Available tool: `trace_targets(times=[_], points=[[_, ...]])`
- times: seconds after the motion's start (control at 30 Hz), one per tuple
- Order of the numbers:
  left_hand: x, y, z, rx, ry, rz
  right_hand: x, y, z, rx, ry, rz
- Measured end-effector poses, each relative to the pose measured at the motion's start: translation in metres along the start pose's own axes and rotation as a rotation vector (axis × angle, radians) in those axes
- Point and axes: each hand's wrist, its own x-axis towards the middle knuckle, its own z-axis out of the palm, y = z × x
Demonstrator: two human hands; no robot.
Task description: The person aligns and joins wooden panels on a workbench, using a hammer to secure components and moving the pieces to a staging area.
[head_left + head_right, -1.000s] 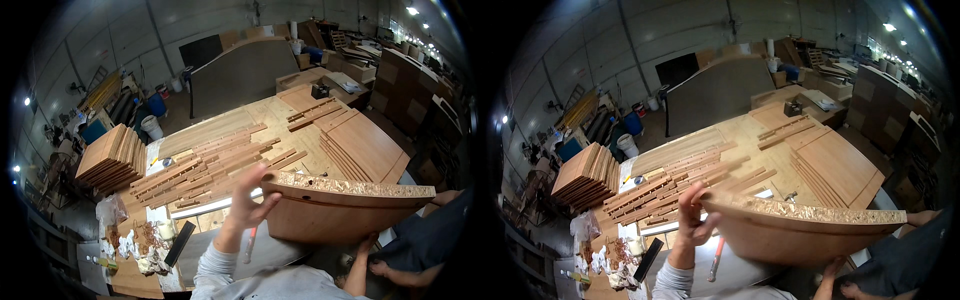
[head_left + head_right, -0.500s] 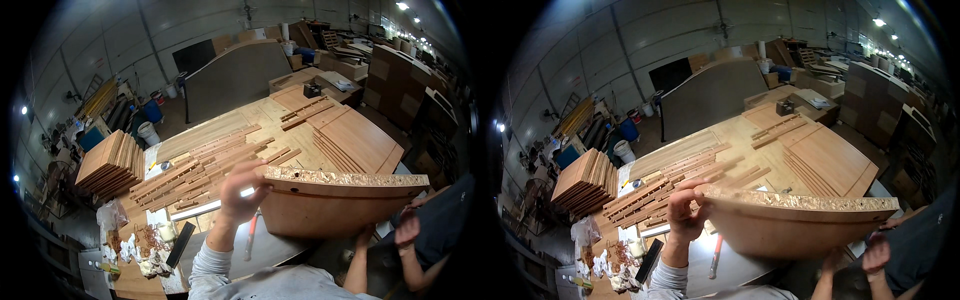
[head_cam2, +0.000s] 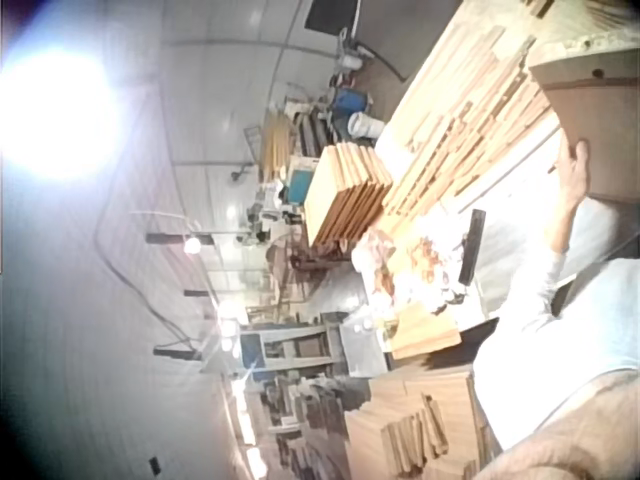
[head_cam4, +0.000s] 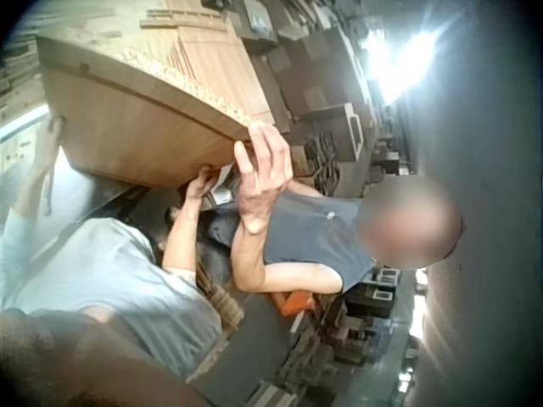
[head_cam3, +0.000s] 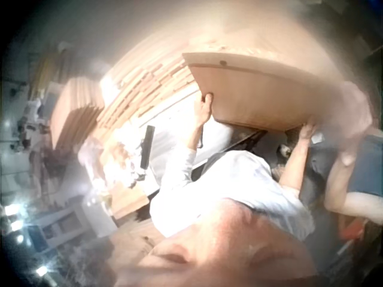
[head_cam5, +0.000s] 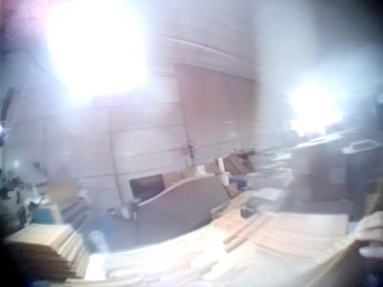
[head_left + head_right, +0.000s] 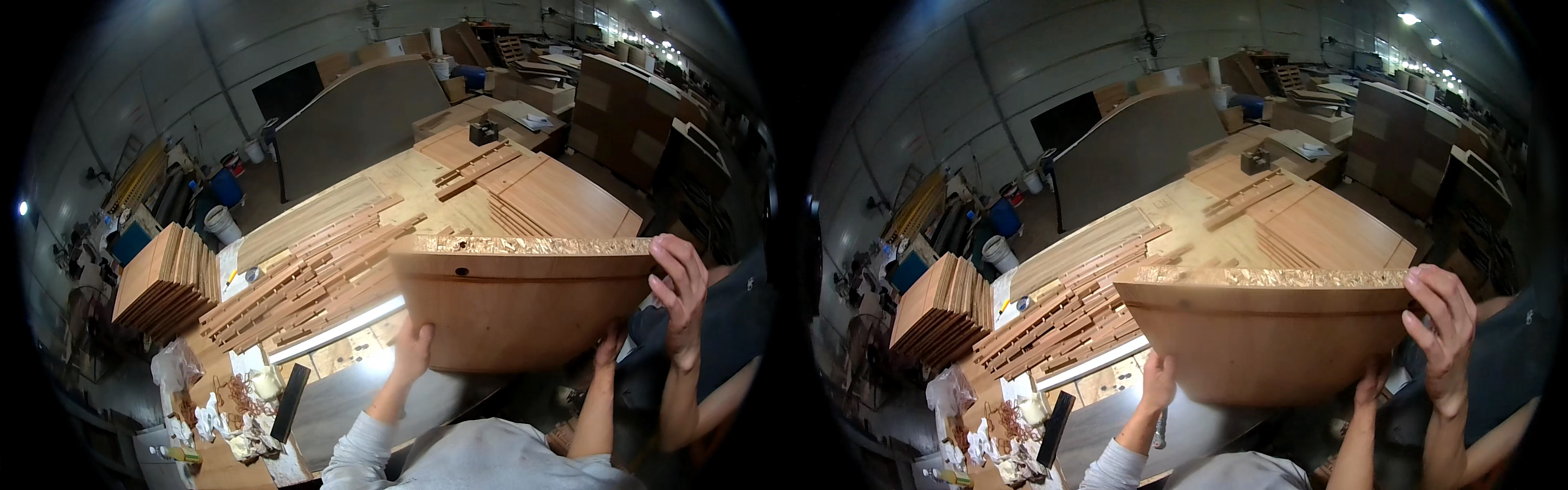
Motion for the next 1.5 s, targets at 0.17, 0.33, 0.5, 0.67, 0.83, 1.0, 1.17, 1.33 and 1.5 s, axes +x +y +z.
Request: trace_targets(times=[0.17,0.33,0.5,0.67,0.83,1.0,1.17,1.33,1.5], points=[[-0.027,-0.046,0.0,0.204,-0.055,-0.195,-0.012,-0.09,0.083,-0.006,-0.174,-0.243],[-0.029,-0.051,0.005,0.147,-0.043,-0.18,-0.015,-0.098,0.084,-0.067,-0.13,-0.277],[-0.032,-0.066,0.003,0.183,-0.057,-0.252,-0.015,-0.084,0.08,-0.114,-0.029,-0.309],[-0.045,-0.095,0.0,0.256,-0.005,-0.161,-0.029,-0.098,0.097,0.081,0.074,-0.206],[-0.009,0.008,-0.013,0.346,0.075,0.138,-0.057,-0.119,0.106,0.503,0.108,0.199],[0.021,0.106,-0.018,0.716,0.024,0.386,-0.112,-0.089,0.131,0.618,0.212,0.377],[0.025,0.147,0.023,0.898,-0.108,0.659,-0.142,-0.047,0.116,0.804,0.231,0.618],[0.032,0.136,0.063,0.937,-0.224,0.829,-0.137,-0.034,0.099,0.832,0.362,0.757],[0.048,0.11,0.076,0.865,-0.21,0.965,-0.134,-0.104,0.099,-0.033,0.557,0.074]])
